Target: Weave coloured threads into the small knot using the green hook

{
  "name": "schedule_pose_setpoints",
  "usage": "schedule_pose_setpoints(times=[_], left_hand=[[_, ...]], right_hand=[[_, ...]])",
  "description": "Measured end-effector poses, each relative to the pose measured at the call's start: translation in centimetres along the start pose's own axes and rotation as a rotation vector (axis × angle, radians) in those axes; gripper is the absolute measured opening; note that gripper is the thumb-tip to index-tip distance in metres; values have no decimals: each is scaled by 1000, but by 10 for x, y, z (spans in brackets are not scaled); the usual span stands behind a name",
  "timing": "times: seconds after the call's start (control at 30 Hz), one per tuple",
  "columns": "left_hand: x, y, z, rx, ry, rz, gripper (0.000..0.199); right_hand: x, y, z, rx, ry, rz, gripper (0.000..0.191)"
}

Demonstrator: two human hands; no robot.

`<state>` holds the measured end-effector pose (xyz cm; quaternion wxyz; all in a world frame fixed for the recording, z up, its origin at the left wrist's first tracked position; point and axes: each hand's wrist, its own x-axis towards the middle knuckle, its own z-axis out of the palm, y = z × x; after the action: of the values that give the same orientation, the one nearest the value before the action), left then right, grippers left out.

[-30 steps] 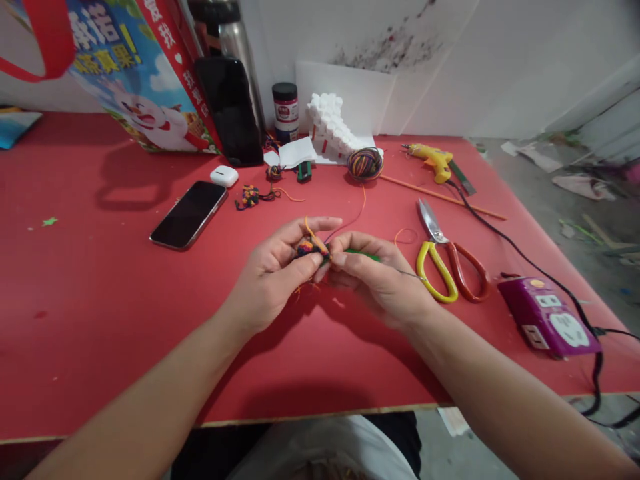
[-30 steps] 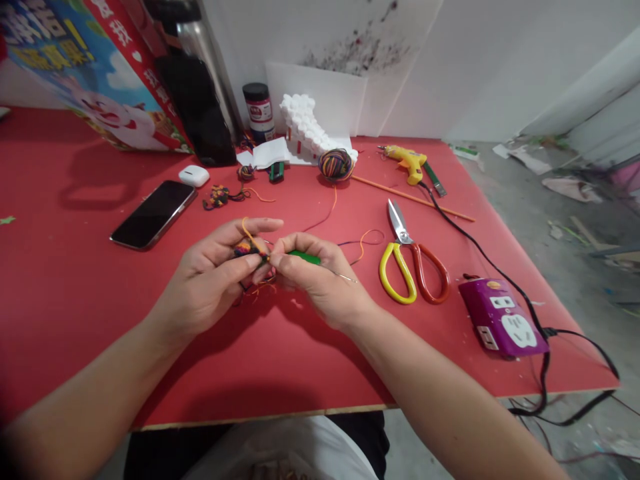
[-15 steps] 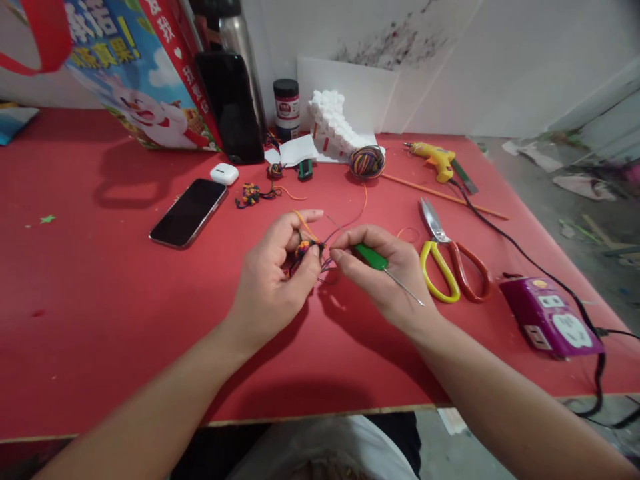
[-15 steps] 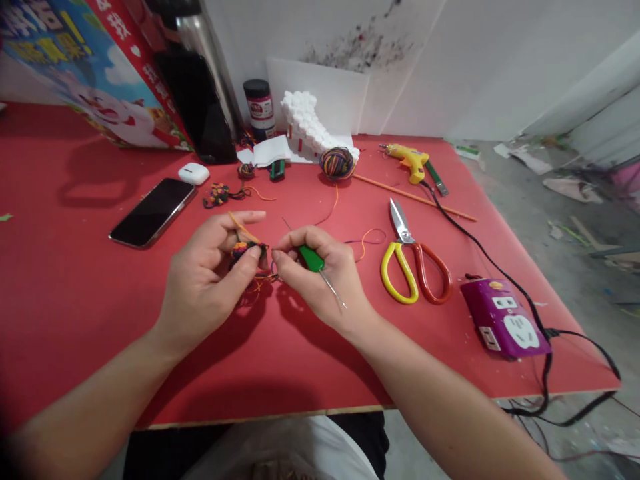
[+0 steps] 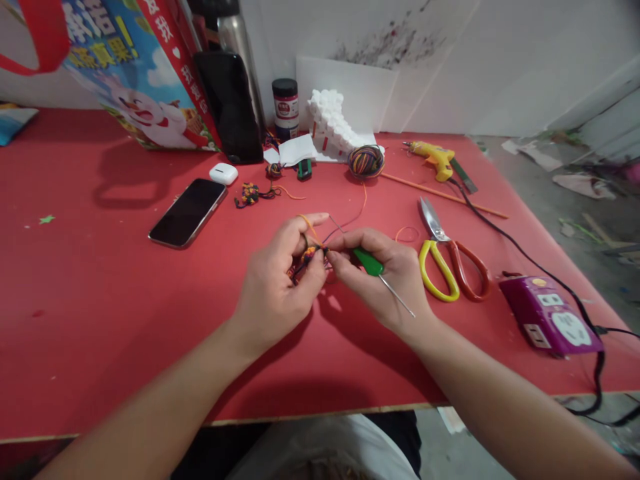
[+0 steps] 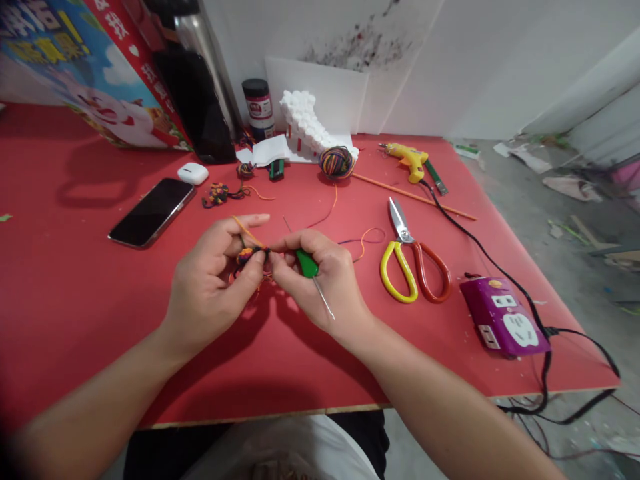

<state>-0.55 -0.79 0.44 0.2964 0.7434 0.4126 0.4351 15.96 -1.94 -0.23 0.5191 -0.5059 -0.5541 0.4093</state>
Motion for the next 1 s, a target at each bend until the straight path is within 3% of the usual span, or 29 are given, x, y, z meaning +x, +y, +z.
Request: schedule_pose_setpoints(times=[0.17,0.3,0.43,0.63,0.73,0.87,1.0], left_hand=[[-1,-4,3,115,41,109,37],[-2,-5,5,116,35,109,35],[-1,-4,5,-26,-27,-52,35],[6,3,2,-453,-97,-363,40],[7,5,3,-581,-80,-425,40],[6,2,5,-672,-46,-485,33],[5,-2,5,-594,-14,-462,11]], right_hand=[[-2,4,3,-133,48,-154,6],[-3,7,3,-236,60,-258,11],[0,11,-1,-321,40,-300,13],[2,13,-8,-444,-8,-417,14],[1,11,-7,-413,34,-406,15],[1,9,-5,-302,74,-260,15],[3,12,-7,-373,53,-397,14]])
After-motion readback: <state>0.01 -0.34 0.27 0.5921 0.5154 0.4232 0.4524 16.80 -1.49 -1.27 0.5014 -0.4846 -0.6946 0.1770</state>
